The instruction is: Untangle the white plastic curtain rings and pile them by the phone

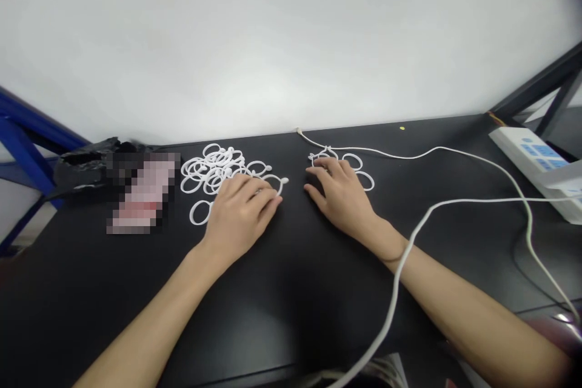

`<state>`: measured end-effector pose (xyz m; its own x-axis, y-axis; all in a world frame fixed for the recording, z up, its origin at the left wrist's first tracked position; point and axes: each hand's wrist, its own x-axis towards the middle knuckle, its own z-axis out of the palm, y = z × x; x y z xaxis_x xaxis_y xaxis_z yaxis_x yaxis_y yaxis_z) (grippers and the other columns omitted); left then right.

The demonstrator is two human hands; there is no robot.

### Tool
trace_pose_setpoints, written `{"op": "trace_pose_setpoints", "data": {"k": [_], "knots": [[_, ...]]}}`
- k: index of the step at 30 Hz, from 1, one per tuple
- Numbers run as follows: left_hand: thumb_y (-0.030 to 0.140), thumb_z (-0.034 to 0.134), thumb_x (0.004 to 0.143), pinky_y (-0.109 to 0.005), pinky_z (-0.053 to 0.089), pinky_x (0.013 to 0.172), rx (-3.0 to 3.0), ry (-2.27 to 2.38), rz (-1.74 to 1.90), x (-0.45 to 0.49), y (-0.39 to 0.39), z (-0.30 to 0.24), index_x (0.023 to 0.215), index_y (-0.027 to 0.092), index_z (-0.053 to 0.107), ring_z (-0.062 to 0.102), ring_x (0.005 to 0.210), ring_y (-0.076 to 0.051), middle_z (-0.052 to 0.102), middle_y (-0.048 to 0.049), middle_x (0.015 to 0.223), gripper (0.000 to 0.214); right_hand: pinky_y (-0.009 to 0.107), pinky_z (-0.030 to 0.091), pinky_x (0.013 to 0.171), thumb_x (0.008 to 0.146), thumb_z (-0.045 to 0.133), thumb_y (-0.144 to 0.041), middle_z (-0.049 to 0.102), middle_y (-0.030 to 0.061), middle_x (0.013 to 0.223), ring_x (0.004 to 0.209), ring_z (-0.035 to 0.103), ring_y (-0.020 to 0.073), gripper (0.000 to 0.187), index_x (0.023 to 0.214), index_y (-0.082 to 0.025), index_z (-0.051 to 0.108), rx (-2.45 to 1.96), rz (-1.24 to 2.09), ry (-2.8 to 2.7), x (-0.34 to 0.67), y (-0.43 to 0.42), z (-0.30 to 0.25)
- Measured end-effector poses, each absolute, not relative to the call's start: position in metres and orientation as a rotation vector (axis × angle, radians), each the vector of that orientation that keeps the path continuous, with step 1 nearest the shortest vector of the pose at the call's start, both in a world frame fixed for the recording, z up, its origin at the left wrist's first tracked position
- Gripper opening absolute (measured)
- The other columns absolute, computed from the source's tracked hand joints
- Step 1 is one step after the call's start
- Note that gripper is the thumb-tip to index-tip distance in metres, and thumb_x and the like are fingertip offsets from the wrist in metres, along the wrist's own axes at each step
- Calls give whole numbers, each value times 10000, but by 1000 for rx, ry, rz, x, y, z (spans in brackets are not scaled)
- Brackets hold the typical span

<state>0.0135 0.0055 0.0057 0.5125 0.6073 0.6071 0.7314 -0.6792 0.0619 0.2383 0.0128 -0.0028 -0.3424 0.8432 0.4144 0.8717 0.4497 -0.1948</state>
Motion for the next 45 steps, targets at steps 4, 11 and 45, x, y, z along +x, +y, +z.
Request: {"op": "trace_pose_setpoints", "data": {"k": [4,11,45], "knots": [[254,604,903,-420,433,748,-2305,-1311,-753,4,8,5,884,196,678,568,915,-284,710,-77,983,96,486,484,881,948,510,-213,648,166,1080,953,542,309,229,1090,-116,662,-1512,-142,-2277,248,21,-7],[343,564,912,-477,409,830,-2217,-1559,-556,-4,10,7,985,176,685,547,1041,-359,679,-123,1085,220,385,512,818,935,524,-121,716,72,948,879,546,243,175,975,-169,687,-1242,41,-2145,244,17,-5],[182,601,930,-330,447,778,-2694,-1059,-1279,36,-8,-5,876,173,636,534,792,-170,693,-1,755,65,206,463,595,939,558,-331,608,-42,646,590,581,94,159,890,-202,636,-1244,940,-1631,218,-4,4]]}}
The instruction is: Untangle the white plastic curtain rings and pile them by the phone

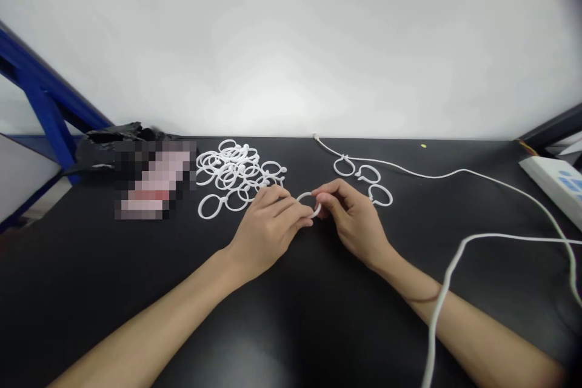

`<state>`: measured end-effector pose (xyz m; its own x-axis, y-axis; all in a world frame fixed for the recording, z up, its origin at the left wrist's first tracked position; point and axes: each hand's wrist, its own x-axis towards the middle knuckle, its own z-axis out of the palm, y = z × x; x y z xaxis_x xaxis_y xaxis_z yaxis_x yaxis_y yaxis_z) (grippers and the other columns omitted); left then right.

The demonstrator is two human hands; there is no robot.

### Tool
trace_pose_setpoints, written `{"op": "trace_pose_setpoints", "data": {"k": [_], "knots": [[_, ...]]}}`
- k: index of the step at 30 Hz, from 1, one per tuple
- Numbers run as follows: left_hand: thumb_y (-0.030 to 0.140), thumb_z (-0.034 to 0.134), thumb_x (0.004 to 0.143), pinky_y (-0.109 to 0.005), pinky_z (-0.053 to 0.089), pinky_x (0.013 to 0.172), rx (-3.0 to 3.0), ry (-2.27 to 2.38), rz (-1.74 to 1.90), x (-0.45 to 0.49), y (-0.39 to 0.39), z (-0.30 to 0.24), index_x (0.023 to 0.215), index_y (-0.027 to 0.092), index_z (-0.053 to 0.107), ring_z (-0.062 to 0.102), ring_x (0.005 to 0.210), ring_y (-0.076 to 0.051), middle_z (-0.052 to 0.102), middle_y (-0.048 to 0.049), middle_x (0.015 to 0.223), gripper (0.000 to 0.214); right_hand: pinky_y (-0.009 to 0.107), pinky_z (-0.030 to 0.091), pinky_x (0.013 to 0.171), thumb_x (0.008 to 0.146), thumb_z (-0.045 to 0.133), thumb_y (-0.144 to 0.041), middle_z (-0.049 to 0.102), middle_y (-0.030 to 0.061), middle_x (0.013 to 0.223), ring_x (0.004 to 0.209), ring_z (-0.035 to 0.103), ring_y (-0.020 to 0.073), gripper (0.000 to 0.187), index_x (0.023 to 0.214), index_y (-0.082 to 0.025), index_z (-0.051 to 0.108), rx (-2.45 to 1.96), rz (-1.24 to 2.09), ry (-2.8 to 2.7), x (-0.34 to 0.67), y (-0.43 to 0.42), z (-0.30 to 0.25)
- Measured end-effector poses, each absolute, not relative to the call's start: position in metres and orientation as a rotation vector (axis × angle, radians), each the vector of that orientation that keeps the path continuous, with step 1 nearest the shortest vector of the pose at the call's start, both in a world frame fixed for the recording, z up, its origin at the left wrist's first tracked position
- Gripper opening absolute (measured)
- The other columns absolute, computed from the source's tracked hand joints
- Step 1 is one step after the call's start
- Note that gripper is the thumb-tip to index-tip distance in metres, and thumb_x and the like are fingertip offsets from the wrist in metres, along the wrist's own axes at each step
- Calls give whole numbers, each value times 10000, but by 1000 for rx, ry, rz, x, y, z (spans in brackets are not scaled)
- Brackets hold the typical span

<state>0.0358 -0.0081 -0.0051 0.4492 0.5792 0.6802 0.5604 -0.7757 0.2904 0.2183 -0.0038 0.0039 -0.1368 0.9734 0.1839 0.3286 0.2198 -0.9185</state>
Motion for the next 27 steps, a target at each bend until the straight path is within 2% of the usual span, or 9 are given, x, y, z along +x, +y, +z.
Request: {"op": "trace_pose_setpoints", "data": {"k": [5,16,27], "knots": [[198,578,946,-326,436,774,2680,1018,1245,38,-9,-8,885,178,630,530,790,-167,678,5,736,83,193,444,567,919,561,-254,609,-50,622,556,561,81,127,834,-202,641,-1294,897,-1667,218,-2,7],[294,550,966,-337,421,771,2725,1043,1173,36,-9,-6,820,177,620,539,799,-177,681,-3,739,200,210,446,541,918,576,-252,650,-34,643,551,584,98,129,825,-205,653,-1272,822,-1788,217,-5,5],[287,548,965,-332,402,746,2741,1075,1138,37,-11,-6,790,174,615,493,741,-165,648,3,700,219,201,457,545,912,581,-225,666,-38,655,555,596,96,119,823,-212,659,-1281,793,-1826,218,-5,4]]}}
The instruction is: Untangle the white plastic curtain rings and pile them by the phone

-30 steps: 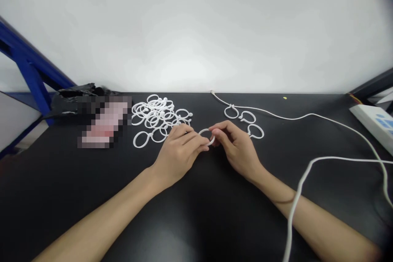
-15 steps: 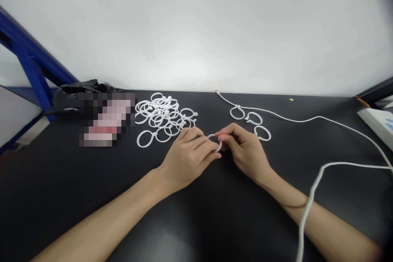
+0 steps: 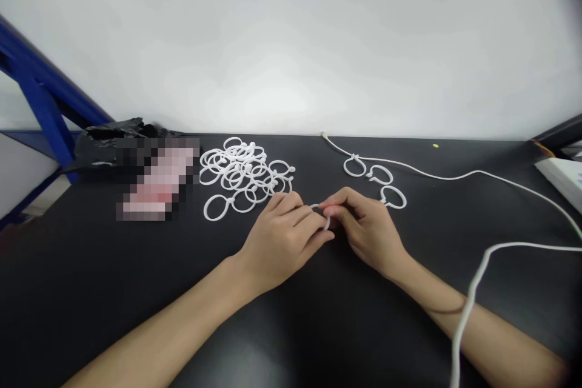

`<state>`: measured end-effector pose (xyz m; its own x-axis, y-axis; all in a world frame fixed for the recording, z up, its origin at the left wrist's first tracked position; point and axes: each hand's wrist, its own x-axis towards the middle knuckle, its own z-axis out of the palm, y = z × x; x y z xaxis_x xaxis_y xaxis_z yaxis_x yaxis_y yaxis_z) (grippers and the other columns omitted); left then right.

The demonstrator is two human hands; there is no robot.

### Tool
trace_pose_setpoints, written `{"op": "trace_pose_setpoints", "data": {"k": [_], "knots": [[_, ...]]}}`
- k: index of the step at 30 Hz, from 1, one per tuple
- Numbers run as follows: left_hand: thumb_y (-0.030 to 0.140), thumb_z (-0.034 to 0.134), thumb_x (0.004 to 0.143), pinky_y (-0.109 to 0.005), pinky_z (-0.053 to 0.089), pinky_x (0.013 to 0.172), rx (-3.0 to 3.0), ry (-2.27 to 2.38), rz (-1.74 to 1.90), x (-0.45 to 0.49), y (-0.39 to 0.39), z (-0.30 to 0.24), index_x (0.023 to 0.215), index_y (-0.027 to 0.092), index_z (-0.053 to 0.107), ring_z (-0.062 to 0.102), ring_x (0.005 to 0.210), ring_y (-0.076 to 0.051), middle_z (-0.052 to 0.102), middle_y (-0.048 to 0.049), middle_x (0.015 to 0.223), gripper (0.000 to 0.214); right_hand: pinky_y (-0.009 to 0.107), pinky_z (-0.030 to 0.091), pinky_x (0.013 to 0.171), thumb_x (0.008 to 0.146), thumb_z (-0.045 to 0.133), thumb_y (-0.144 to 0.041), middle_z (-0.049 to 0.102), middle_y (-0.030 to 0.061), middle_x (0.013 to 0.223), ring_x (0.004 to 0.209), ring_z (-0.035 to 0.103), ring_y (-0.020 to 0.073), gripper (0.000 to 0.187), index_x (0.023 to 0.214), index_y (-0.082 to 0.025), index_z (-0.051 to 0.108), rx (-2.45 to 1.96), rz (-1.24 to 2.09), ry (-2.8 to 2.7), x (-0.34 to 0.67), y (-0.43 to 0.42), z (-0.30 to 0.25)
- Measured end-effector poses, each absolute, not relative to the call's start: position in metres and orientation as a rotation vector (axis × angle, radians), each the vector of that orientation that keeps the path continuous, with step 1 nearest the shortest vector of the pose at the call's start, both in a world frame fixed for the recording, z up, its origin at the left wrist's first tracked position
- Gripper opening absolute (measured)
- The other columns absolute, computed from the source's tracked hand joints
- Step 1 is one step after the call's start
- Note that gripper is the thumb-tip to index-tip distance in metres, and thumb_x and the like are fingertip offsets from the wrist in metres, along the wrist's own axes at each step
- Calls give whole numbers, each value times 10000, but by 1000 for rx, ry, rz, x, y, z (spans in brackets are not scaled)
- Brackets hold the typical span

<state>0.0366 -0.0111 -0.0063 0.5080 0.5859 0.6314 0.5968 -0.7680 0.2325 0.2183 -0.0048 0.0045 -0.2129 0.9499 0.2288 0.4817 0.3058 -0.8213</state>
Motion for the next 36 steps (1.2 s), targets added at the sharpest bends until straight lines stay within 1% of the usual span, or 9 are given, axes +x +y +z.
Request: {"op": "trace_pose_setpoints", "data": {"k": [12,15,17,20,22,24,28,32,36], "knots": [[271,543,963,-337,410,745,-2714,-1045,-1124,37,-12,-5,777,170,615,505,745,-168,653,-2,703,224,222,481,554,923,582,-292,681,-20,697,578,612,113,139,827,-217,650,-1276,851,-1780,216,-5,3],[256,537,965,-342,411,738,-2689,-1062,-1093,36,-10,-6,781,170,620,505,747,-173,650,-5,699,219,267,518,644,958,527,-340,713,6,820,688,654,145,168,977,-233,655,-1289,804,-1848,217,-3,1],[243,533,964,-349,413,748,-2667,-1072,-1053,33,-8,-4,789,176,624,511,756,-180,651,-6,698,208,349,517,784,984,473,-341,720,50,944,850,657,198,233,1110,-227,633,-1323,575,-1982,221,1,0],[220,553,946,-371,416,781,-2581,-1074,-967,23,-4,0,795,185,634,531,794,-206,663,-15,713,175,518,409,943,964,509,-357,668,140,1165,1104,545,325,308,1197,-182,611,-1496,-50,-2085,230,8,-5],[209,567,930,-396,407,790,-2470,-1126,-894,14,0,2,798,191,640,543,823,-235,676,-30,738,151,566,361,959,937,555,-365,613,182,1254,1176,469,384,368,1230,-147,600,-1628,-354,-2072,236,13,-10],[212,573,918,-422,389,782,-2364,-1238,-818,3,5,3,815,194,646,548,832,-262,679,-51,765,127,559,365,931,930,564,-361,596,191,1262,1167,451,396,366,1211,-131,613,-1698,-477,-2086,242,16,-14],[269,568,907,-452,363,756,-2240,-1484,-708,-10,12,1,793,187,643,542,848,-312,629,-98,769,159,474,401,796,930,564,-313,628,154,1125,1012,491,340,218,1060,-169,663,-1670,-449,-2152,245,17,-16],[293,564,890,-447,354,735,-2143,-1535,-651,-7,11,2,892,167,648,523,882,-328,615,-126,854,151,419,449,766,950,515,-204,625,115,917,834,518,247,134,907,-159,634,-1485,-162,-2283,238,14,-11],[265,566,895,-430,340,745,-2204,-1445,-734,8,2,5,1005,173,648,530,867,-289,644,-105,905,165,392,505,781,965,494,-179,619,98,920,859,554,221,103,950,-170,596,-1250,145,-2285,225,2,-5]]}}
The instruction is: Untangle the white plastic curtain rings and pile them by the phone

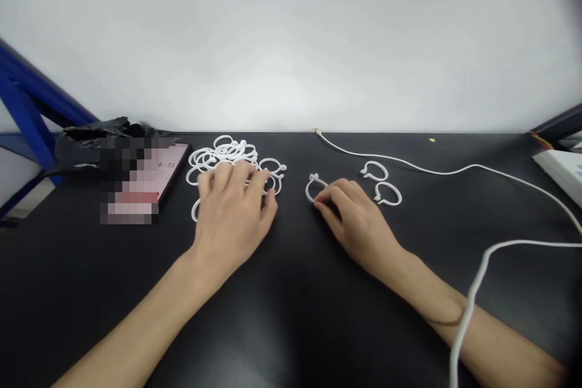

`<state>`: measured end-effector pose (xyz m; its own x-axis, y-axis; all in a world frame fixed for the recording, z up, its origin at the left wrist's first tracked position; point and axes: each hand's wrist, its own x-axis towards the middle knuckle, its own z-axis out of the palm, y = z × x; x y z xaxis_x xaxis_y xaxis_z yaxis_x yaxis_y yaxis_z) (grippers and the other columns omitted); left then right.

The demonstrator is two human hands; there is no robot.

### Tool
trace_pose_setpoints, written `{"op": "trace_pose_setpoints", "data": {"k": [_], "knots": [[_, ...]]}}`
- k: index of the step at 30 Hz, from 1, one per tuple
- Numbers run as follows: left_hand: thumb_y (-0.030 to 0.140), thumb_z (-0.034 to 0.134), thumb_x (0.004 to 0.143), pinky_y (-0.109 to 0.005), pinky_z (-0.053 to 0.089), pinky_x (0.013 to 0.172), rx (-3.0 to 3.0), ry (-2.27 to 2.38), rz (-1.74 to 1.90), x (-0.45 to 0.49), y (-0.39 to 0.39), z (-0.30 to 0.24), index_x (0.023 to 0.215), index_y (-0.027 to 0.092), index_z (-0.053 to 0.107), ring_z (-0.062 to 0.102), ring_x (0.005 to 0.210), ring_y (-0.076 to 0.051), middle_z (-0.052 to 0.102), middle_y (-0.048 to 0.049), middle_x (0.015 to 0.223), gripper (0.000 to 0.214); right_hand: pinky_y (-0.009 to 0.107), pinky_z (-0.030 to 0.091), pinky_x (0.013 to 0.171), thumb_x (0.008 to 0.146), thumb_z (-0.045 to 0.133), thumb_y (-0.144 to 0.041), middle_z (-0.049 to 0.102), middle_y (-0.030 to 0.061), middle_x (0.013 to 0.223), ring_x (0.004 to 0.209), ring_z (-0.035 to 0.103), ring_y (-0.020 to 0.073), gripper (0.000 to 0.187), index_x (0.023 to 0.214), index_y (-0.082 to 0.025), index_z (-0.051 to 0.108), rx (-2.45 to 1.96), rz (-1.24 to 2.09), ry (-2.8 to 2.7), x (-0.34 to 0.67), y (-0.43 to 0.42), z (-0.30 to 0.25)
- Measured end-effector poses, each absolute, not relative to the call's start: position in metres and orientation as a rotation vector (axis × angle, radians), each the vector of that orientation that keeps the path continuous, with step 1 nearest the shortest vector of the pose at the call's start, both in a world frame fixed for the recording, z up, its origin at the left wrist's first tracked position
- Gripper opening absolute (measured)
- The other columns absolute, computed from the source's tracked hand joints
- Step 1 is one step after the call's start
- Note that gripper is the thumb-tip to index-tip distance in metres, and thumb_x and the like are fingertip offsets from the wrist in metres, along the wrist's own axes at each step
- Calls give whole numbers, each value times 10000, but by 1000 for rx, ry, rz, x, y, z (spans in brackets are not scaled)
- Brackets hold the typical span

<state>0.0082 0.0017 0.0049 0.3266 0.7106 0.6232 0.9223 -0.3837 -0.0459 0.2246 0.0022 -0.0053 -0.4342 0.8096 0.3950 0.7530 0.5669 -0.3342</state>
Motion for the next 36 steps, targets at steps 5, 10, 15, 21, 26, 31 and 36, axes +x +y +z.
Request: {"op": "trace_pose_setpoints", "data": {"k": [5,10,15,21,26,31,36], "knots": [[309,534,948,-423,331,756,-2463,-1435,-900,27,-10,0,828,183,623,556,811,-242,683,-35,778,196,326,533,786,965,512,-165,607,68,951,884,571,173,53,972,-192,558,-1010,319,-2238,213,-11,-3],[196,493,967,-397,320,746,-2547,-1473,-1024,28,-10,-4,858,178,612,547,785,-203,692,-15,760,163,290,546,746,944,543,-171,584,48,964,857,600,147,64,990,-216,549,-976,375,-2187,212,-17,0],[140,456,979,-373,300,699,-2637,-1403,-988,25,-6,-6,945,161,641,512,746,-189,689,-25,770,190,271,551,682,921,593,-216,549,58,1015,749,601,118,227,1142,-221,539,-1063,302,-2076,213,-19,5],[120,426,986,-369,306,721,-2778,-1243,-972,26,-9,-9,964,161,670,505,770,-186,688,-14,770,249,204,523,669,974,529,-246,676,-8,822,703,652,99,50,987,-219,569,-960,570,-2175,213,-19,4],[130,423,977,-389,330,781,-2830,-1302,-1024,26,-11,-3,1138,130,646,529,834,-198,721,-33,880,276,191,508,624,954,569,-254,703,-19,794,654,655,96,48,932,-212,578,-1047,535,-2036,212,-19,4],[211,535,861,-441,339,914,-2941,-1330,-1049,26,-13,3,1289,88,563,538,972,-238,693,-91,1087,446,207,510,665,930,595,-183,679,5,814,728,655,110,48,889,-202,609,-1046,446,-1999,213,-14,4],[416,594,900,-447,339,916,-2908,-1331,-969,28,-13,-3,1233,96,604,570,981,-253,712,-90,1070,462,186,505,653,896,634,-132,657,1,778,697,636,89,77,839,-180,619,-1012,462,-2008,212,-12,7]]}}
